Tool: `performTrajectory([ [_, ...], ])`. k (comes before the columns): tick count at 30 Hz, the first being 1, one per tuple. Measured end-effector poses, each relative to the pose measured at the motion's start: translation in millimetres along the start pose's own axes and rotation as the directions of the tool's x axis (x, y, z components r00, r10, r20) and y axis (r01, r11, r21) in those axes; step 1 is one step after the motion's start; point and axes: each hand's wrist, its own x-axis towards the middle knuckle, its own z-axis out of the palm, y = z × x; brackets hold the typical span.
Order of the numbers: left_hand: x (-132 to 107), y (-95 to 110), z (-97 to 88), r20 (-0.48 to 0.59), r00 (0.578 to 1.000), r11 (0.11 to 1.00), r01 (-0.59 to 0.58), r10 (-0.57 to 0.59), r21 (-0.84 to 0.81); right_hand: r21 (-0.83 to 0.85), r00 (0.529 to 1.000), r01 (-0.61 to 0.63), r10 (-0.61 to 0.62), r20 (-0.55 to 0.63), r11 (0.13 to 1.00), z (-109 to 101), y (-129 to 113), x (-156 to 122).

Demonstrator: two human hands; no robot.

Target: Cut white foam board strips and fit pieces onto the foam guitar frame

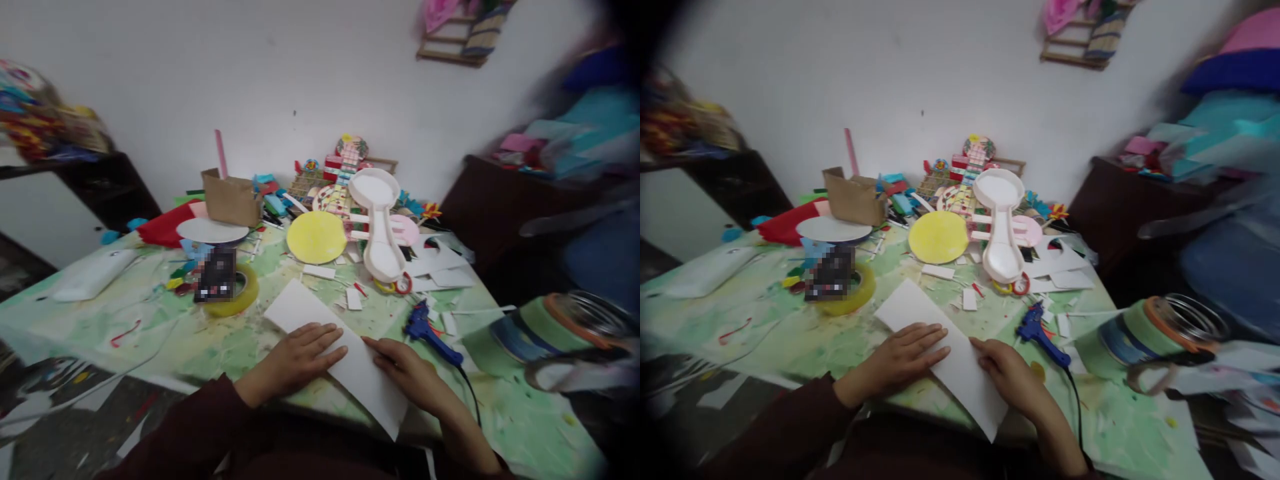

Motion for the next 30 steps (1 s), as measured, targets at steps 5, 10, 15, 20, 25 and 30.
performTrajectory([
  [5,9,-7,0.3,0.218,0.974,0.992,0.082,-0.060,-0.095,-0.105,0.996,0.079,-0.074,0.049,0.991,-3,-9,6],
  [10,19,-21,0.3,0.382,0.918,0.983,0.154,-0.105,-0.100,-0.304,0.989,0.131,-0.106,0.099,0.944,-1,-16,22],
  [15,24,-26,3.9,0.425,0.895,0.971,0.208,-0.139,-0.119,-0.450,0.986,0.162,-0.121,0.117,0.878,-5,-22,33],
  [20,17,-23,12.7,0.406,0.894,0.955,0.264,-0.189,-0.136,-0.496,0.986,0.166,-0.132,0.102,0.852,5,-27,43],
  [25,15,-17,19.7,0.411,0.883,0.936,0.315,-0.228,-0.157,-0.471,0.989,0.132,-0.150,-0.001,0.872,32,-27,50],
  [30,19,-16,10.4,0.448,0.860,0.922,0.349,-0.245,-0.165,-0.356,0.992,0.081,-0.112,-0.066,0.931,45,-21,45],
])
